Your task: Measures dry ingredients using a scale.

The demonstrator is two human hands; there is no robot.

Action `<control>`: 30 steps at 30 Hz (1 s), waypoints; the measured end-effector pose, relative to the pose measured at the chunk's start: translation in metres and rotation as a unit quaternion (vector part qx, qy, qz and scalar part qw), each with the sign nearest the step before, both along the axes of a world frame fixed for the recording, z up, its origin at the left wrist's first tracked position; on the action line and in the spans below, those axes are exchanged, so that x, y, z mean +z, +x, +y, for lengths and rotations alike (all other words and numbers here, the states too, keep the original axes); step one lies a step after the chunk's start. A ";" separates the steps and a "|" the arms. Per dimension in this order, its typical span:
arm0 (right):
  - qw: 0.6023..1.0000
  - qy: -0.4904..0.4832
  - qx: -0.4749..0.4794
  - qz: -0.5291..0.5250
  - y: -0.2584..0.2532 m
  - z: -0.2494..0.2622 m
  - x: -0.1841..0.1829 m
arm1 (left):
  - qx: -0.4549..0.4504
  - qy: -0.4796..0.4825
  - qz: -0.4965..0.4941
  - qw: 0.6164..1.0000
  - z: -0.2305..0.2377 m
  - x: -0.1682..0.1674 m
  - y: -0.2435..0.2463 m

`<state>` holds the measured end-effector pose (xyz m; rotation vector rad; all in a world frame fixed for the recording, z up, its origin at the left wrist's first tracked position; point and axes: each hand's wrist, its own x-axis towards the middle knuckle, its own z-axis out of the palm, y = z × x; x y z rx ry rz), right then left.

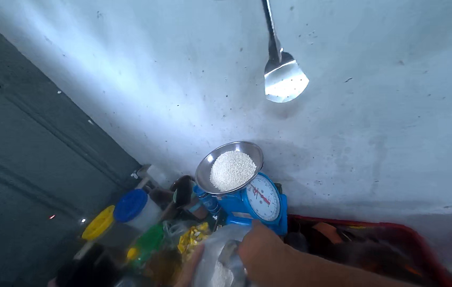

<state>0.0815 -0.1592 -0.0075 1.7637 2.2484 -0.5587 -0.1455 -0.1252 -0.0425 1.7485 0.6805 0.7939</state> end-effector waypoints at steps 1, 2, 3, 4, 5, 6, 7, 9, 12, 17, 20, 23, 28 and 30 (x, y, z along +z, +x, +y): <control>0.999 0.007 -0.013 0.031 0.001 0.007 -0.019 | 0.003 0.009 0.009 1.000 -0.002 -0.001 0.005; 0.998 0.013 -0.027 0.050 0.004 0.010 -0.036 | 0.015 0.017 0.016 1.000 -0.004 -0.003 0.007; 0.997 0.020 -0.038 0.059 0.009 0.009 -0.045 | 0.037 0.021 0.015 0.999 -0.004 -0.003 0.007; 0.997 0.027 -0.046 0.058 0.015 0.005 -0.046 | 0.059 0.018 0.005 0.998 -0.002 -0.003 0.004; 0.997 0.033 -0.052 0.055 0.024 0.000 -0.042 | 0.075 0.010 -0.008 0.997 0.000 -0.005 -0.001; 0.997 0.044 -0.053 0.047 0.032 -0.006 -0.038 | 0.084 0.001 -0.016 0.996 0.002 -0.006 -0.007; 0.997 0.051 -0.054 0.035 0.040 -0.010 -0.032 | 0.088 -0.003 -0.017 0.996 0.003 -0.008 -0.012; 0.997 0.045 -0.063 -0.010 0.052 -0.013 -0.020 | 0.072 0.005 -0.008 0.997 0.006 -0.009 -0.014; 0.993 0.088 -0.070 -0.021 0.061 -0.017 -0.025 | 0.062 0.008 0.010 0.998 0.006 -0.010 -0.007; 0.987 0.116 -0.076 0.083 0.079 -0.028 -0.028 | 0.064 0.004 -0.009 0.998 0.009 -0.018 -0.009; 0.970 0.063 -0.112 0.207 0.103 -0.037 -0.016 | 0.080 -0.009 -0.045 0.996 0.015 -0.020 -0.016; 0.938 0.044 -0.136 0.315 0.122 -0.044 -0.005 | 0.099 -0.066 -0.111 0.987 0.023 -0.020 -0.016; 0.900 0.096 -0.165 0.391 0.151 -0.032 0.038 | 0.084 -0.097 -0.149 0.980 0.036 -0.019 -0.006; 0.909 0.150 -0.198 0.334 0.161 -0.015 0.067 | 0.076 -0.099 -0.151 0.981 0.038 -0.020 -0.001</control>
